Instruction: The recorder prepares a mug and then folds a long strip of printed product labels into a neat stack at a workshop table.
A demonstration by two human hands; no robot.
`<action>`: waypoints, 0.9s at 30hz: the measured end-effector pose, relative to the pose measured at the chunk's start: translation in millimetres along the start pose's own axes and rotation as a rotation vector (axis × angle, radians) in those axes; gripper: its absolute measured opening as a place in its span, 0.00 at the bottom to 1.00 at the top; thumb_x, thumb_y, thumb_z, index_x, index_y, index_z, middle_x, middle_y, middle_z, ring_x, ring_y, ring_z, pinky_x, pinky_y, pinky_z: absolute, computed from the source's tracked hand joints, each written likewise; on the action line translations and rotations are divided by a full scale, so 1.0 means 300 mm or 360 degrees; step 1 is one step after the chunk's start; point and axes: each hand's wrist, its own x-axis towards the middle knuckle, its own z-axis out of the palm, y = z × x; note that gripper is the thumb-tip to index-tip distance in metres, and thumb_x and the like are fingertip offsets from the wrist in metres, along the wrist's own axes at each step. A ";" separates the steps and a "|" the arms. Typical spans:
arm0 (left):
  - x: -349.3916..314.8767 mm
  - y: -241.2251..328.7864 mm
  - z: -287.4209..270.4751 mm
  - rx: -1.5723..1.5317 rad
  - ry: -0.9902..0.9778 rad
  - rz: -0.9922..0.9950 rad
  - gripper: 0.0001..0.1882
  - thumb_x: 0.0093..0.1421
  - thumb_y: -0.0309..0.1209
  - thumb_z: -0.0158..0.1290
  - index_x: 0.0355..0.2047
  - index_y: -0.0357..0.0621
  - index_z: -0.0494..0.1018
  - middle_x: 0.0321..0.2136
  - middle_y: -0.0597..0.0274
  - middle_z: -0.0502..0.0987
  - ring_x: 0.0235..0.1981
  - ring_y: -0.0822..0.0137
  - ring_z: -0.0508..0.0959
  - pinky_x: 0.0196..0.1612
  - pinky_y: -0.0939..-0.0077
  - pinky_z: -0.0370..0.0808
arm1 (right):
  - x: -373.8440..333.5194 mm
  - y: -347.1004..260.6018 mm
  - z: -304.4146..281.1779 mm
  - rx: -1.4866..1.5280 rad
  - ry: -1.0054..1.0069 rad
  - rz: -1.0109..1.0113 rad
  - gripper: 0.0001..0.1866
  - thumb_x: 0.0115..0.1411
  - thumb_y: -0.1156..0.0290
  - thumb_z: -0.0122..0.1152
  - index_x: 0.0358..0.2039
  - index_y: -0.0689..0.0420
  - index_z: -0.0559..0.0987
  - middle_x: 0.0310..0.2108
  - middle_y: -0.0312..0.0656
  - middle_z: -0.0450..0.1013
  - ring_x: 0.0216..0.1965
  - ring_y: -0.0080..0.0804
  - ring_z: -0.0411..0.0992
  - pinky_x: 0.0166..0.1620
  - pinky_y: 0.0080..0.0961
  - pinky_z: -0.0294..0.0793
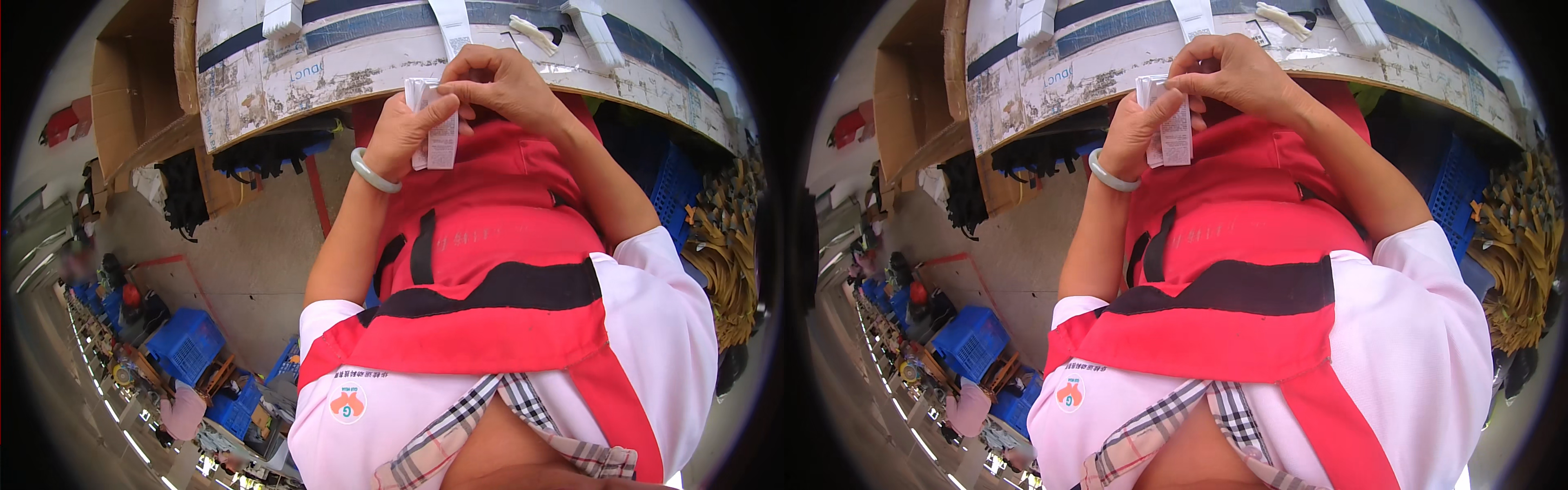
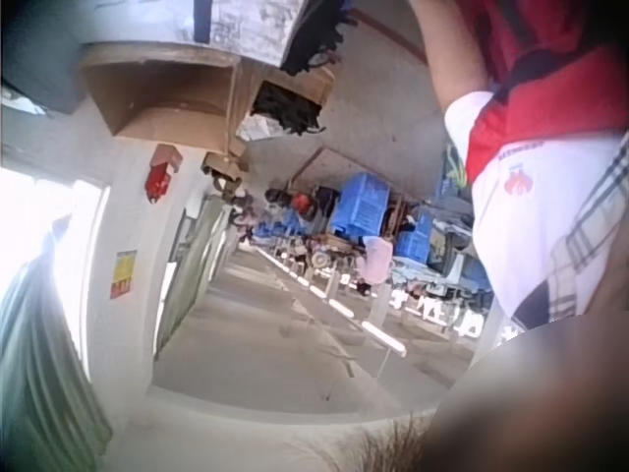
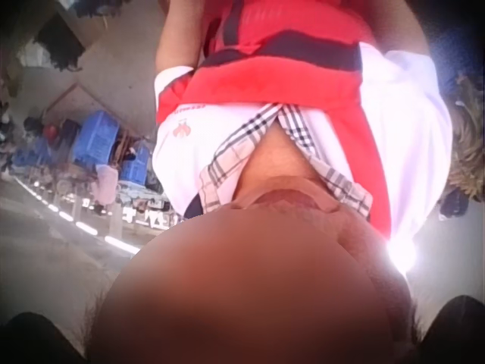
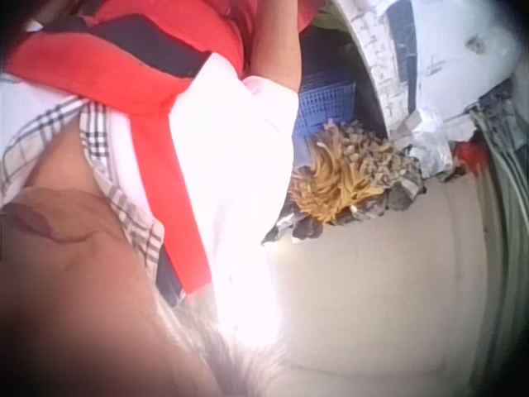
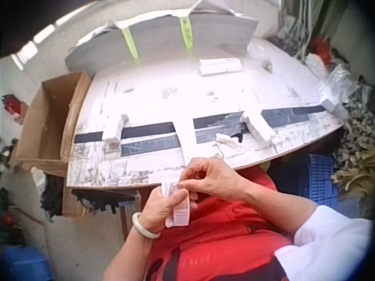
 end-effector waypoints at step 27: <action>0.002 -0.016 -0.026 -0.0111 -0.0084 0.0025 0.17 0.67 0.40 0.52 0.41 0.35 0.72 0.25 0.66 0.70 0.27 0.71 0.76 0.30 0.81 0.73 | 0.027 0.017 0.003 0.0049 0.0053 -0.0113 0.11 0.62 0.67 0.64 0.39 0.62 0.82 0.31 0.35 0.77 0.35 0.19 0.73 0.41 0.16 0.73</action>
